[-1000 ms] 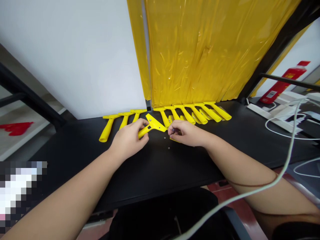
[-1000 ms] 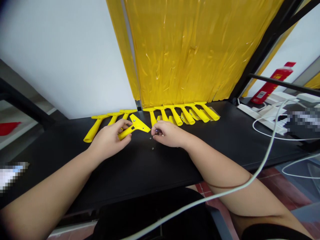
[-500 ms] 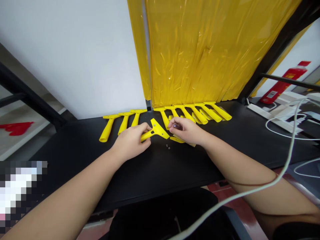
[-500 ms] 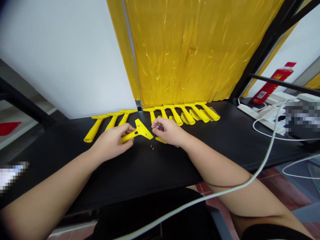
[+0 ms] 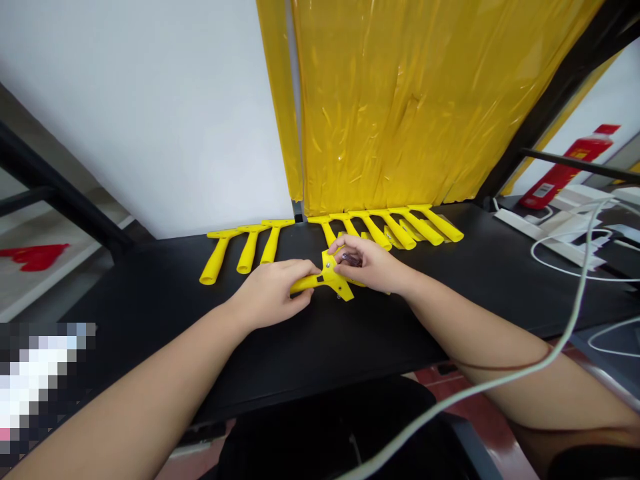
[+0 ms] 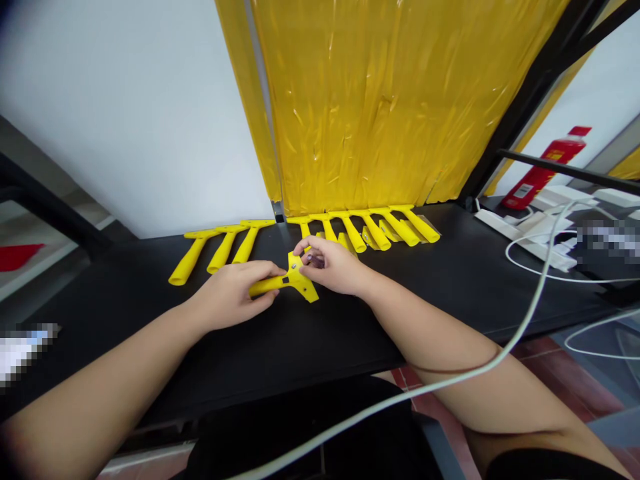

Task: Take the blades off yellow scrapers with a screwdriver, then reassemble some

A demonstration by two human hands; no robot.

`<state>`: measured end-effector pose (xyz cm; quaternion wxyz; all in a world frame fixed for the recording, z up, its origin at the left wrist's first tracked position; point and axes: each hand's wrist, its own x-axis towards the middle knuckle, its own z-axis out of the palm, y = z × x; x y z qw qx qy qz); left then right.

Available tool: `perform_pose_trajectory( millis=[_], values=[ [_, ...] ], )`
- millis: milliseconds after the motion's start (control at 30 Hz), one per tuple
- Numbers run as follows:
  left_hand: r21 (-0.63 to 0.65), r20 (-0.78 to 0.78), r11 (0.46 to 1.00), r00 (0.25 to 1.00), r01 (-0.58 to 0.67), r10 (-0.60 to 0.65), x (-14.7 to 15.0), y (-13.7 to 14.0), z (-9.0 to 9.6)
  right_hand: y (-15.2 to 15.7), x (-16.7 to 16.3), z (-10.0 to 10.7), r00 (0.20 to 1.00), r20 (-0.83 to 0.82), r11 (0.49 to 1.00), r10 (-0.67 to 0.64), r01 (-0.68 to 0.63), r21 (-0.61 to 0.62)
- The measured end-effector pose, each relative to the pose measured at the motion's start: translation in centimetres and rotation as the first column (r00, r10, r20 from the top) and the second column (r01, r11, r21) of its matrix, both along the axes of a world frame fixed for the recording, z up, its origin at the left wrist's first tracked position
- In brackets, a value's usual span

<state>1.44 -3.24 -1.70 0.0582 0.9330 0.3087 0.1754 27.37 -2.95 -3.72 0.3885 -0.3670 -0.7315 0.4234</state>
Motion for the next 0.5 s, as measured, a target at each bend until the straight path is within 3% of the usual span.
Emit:
perform_pose_trajectory(
  millis=[500],
  values=[
    [-0.019,-0.039,1.000,0.999,0.006,-0.007,0.09,-0.11,-0.11,0.16,-0.23,-0.47,0.999,-0.034,0.999,0.006,-0.008,-0.053]
  ],
)
